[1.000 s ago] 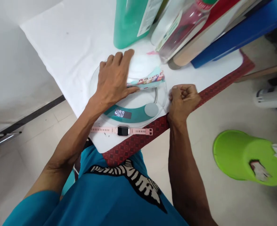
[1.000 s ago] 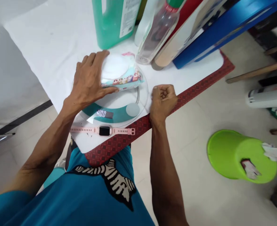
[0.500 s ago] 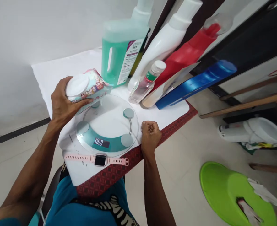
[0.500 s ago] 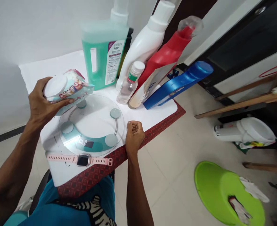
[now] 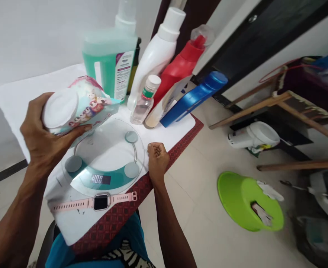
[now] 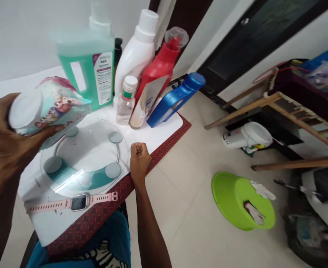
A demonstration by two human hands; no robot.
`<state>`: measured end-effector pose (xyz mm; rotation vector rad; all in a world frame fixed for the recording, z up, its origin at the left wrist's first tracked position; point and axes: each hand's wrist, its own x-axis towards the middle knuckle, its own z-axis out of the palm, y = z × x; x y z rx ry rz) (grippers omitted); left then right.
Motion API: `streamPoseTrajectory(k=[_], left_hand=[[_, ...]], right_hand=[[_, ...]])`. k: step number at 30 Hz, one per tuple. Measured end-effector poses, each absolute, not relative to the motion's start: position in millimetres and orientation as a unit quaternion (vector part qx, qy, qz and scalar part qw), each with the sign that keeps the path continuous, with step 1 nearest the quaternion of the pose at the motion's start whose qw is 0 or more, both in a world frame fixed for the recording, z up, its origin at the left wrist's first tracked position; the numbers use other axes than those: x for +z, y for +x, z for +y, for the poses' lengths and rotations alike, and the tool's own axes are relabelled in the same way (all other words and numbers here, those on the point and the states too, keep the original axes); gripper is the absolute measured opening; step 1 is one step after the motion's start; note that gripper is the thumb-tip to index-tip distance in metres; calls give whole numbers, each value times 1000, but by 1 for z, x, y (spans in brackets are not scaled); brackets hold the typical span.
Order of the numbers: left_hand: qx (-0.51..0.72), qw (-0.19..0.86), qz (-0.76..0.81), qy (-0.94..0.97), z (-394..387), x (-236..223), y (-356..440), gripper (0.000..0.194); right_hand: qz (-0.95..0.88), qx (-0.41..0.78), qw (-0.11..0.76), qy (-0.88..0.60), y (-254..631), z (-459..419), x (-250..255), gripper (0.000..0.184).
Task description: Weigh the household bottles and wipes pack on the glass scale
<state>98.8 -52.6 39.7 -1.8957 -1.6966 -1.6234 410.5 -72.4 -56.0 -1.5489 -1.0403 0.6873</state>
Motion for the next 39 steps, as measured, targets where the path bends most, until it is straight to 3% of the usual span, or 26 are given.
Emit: streamPoseTrajectory(k=[5,9,13,18,25,28,33,35,39], left_hand=[[-518,59,-460,-719,-62,54,143,99],[-458,-36,-395,-795,-56,60,221,87],[-364,-109,-381,-843,-30,51,300,89],[-259,-114,-440,-852,-1,27,358,87],[-161,-91,-497,-848,-2,2,364,78],[-208,-87,-435,-872,-10,7,339,71],[-429,-37,-446,-784,8,21,275,39],[-472,-36,-483,-736,32,20,259,50],[-418,-127,-507,-743,82,6,255,86]], right_hand=[[-357,300,633,-619,407,-71,-56,33],[-230,247,742,-580,414,-75,-51,38],[-151,177,779,-582,442,-81,-36,34],[-215,39,712,-668,465,-86,-33,51],[-388,120,606,-684,434,-77,-62,73],[-392,129,600,-685,429,-72,-65,75],[-412,119,567,-703,423,-68,-70,86],[-425,108,552,-709,420,-67,-73,99],[-449,97,528,-714,417,-67,-76,108]])
